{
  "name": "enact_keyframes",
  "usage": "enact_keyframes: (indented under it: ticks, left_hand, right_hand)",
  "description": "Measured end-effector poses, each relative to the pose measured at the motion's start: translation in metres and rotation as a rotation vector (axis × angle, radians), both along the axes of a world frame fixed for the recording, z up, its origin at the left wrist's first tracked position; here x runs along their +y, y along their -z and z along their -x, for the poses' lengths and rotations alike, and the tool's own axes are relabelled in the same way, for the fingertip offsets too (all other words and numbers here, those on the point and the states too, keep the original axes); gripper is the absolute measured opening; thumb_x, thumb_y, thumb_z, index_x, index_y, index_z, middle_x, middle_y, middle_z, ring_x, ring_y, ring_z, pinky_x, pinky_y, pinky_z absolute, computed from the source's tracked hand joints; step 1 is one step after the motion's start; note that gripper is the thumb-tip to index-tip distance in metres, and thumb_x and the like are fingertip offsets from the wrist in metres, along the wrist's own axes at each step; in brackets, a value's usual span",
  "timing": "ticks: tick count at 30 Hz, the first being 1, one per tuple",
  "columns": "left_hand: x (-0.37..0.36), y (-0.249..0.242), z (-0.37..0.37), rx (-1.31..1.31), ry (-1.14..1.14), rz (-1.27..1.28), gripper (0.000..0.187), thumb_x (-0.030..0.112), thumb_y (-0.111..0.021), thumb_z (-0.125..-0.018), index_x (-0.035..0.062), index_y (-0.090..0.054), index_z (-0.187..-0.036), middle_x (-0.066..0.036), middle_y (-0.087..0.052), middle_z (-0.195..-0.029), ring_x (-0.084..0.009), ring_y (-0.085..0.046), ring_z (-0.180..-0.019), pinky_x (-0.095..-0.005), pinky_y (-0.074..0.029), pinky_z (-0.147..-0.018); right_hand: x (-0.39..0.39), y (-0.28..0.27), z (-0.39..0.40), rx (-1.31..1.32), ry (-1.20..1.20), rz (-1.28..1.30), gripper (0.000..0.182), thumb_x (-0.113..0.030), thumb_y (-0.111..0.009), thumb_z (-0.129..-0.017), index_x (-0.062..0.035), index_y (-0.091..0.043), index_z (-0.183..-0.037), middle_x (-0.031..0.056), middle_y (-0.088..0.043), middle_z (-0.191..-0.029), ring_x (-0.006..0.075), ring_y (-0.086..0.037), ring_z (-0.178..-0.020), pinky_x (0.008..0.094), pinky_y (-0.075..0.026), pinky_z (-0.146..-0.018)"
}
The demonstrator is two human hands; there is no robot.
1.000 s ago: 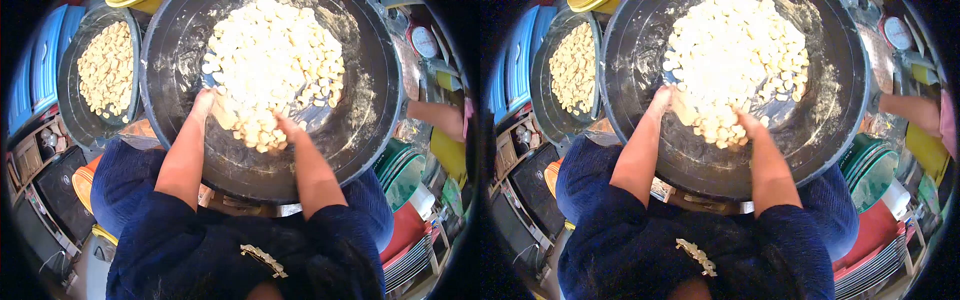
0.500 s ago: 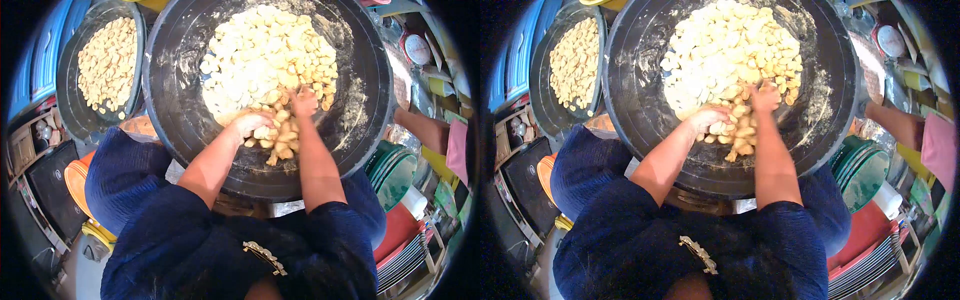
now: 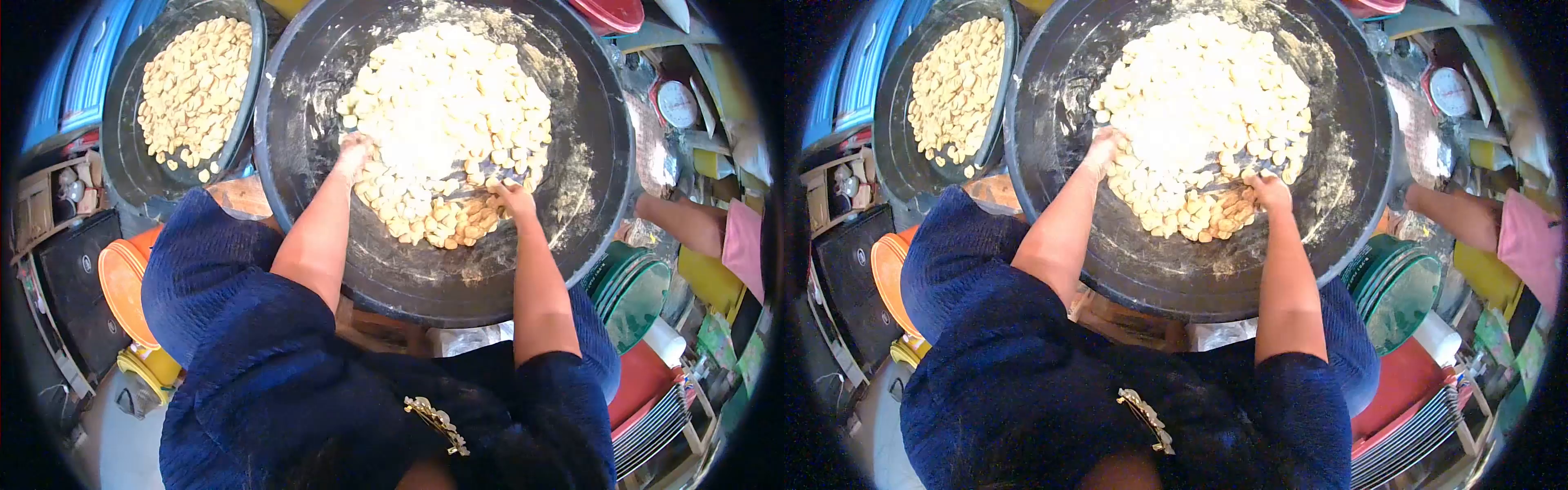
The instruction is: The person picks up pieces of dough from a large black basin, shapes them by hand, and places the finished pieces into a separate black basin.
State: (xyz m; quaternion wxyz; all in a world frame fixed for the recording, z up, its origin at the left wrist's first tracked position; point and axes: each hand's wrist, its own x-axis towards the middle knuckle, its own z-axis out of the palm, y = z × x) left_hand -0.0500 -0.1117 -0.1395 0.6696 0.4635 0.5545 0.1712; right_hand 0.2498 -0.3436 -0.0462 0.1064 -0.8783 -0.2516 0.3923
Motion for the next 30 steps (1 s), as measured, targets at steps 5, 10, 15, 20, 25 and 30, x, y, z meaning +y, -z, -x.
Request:
enact_keyframes:
  ticks: [5,10,15,20,25,30]
  left_hand:
    - [0.000,-0.044,0.001,0.349,0.328,0.485,0.062,0.056,-0.052,-0.078,0.0151,-0.036,-0.122,-0.014,-0.056,-0.097,-0.0214,-0.059,-0.073,-0.0358,-0.050,-0.059]
    - [-0.011,-0.056,0.002,0.215,0.189,0.478,0.068,0.058,-0.054,-0.077,0.0133,-0.035,-0.124,-0.013,-0.056,-0.095,-0.0240,-0.058,-0.079,-0.0369,-0.050,-0.063]
    - [-0.043,-0.056,-0.012,-0.029,0.461,0.647,0.043,0.044,-0.047,-0.087,0.0067,-0.056,-0.106,-0.010,-0.060,-0.088,-0.0169,-0.060,-0.076,-0.0306,-0.052,-0.061]
    - [-0.067,-0.121,-0.040,0.025,0.937,0.760,0.033,0.032,-0.058,-0.084,0.0018,-0.056,-0.097,-0.008,-0.062,-0.082,-0.0183,-0.060,-0.069,-0.0309,-0.052,-0.054]
    - [-0.017,-0.068,-0.025,0.151,0.202,0.101,0.017,0.014,-0.053,-0.080,0.0022,-0.058,-0.092,-0.008,-0.061,-0.084,-0.0217,-0.059,-0.069,-0.0337,-0.049,-0.061]
    - [-0.006,-0.023,-0.014,-0.281,-0.133,0.528,0.019,0.017,-0.051,-0.083,0.0054,-0.056,-0.098,-0.006,-0.061,-0.086,-0.0172,-0.060,-0.072,-0.0325,-0.051,-0.063]
  right_hand:
    - [0.029,0.022,0.028,0.357,0.125,0.293,0.079,-0.070,-0.054,-0.067,-0.0016,-0.061,-0.105,0.0159,-0.063,-0.086,0.0249,-0.060,-0.080,0.0404,-0.047,-0.068]
    - [0.111,0.027,0.147,0.471,-0.257,0.240,0.080,-0.066,-0.060,-0.066,-0.0004,-0.058,-0.112,0.0192,-0.057,-0.109,0.0267,-0.054,-0.097,0.0385,-0.043,-0.085]
    - [0.129,-0.046,0.135,0.816,-0.489,0.027,0.068,-0.057,-0.061,-0.072,0.0009,-0.058,-0.109,0.0146,-0.061,-0.095,0.0227,-0.059,-0.084,0.0326,-0.048,-0.074]
    - [0.151,-0.027,0.064,-0.130,-0.110,-0.451,0.045,-0.034,-0.063,-0.073,-0.0047,-0.056,-0.106,0.0182,-0.060,-0.099,0.0301,-0.057,-0.095,0.0414,-0.045,-0.079]
    - [0.159,0.009,0.135,-0.613,-0.275,-0.254,0.058,-0.036,-0.057,-0.075,-0.0099,-0.044,-0.125,0.0238,-0.024,-0.136,0.0453,-0.025,-0.122,0.0614,-0.024,-0.094]
    - [0.077,-0.006,0.186,-0.322,-0.785,-0.222,0.043,-0.023,-0.056,-0.075,-0.0147,-0.050,-0.118,0.0174,-0.036,-0.130,0.0411,-0.032,-0.120,0.0580,-0.027,-0.096]
